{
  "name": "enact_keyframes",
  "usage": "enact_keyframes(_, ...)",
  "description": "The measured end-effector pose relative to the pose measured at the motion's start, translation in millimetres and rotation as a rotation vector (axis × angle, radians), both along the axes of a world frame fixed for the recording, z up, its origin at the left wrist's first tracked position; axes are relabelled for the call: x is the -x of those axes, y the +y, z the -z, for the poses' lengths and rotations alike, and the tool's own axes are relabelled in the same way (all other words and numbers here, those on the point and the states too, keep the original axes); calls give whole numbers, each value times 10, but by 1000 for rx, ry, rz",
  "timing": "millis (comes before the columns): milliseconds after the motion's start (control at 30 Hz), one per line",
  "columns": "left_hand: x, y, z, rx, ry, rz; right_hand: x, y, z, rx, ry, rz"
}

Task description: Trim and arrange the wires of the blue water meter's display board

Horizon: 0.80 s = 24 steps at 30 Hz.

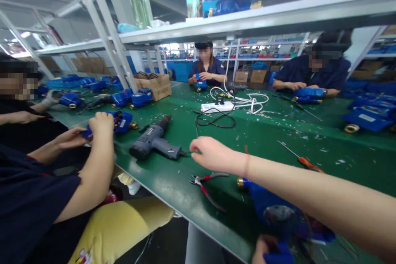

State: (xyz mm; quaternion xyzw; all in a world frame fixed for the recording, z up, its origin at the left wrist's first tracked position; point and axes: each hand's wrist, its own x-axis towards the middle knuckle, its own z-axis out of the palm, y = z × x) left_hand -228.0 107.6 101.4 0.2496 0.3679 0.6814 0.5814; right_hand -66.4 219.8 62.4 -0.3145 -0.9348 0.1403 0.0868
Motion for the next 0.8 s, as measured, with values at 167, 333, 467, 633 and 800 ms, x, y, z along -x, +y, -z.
enact_keyframes(167, 1269, 410, -130, -29, 242, -341, 1249, 339, 496, -39, -150, 96)
enact_keyframes(333, 1694, 637, -73, 27, 399, -489, 1808, 368, 799, 3, -152, 187)
enact_keyframes(467, 1550, 684, -120, 48, 401, -491, 1789, 431, 797, 51, -112, 207)
enact_keyframes(633, 250, 439, 167, 93, 286, -204, 1138, 650, 370, 94, 16, 178)
enact_keyframes(800, -1633, -393, 1031, 182, 157, 282, -136, 565, -302, 29, 294, 263)
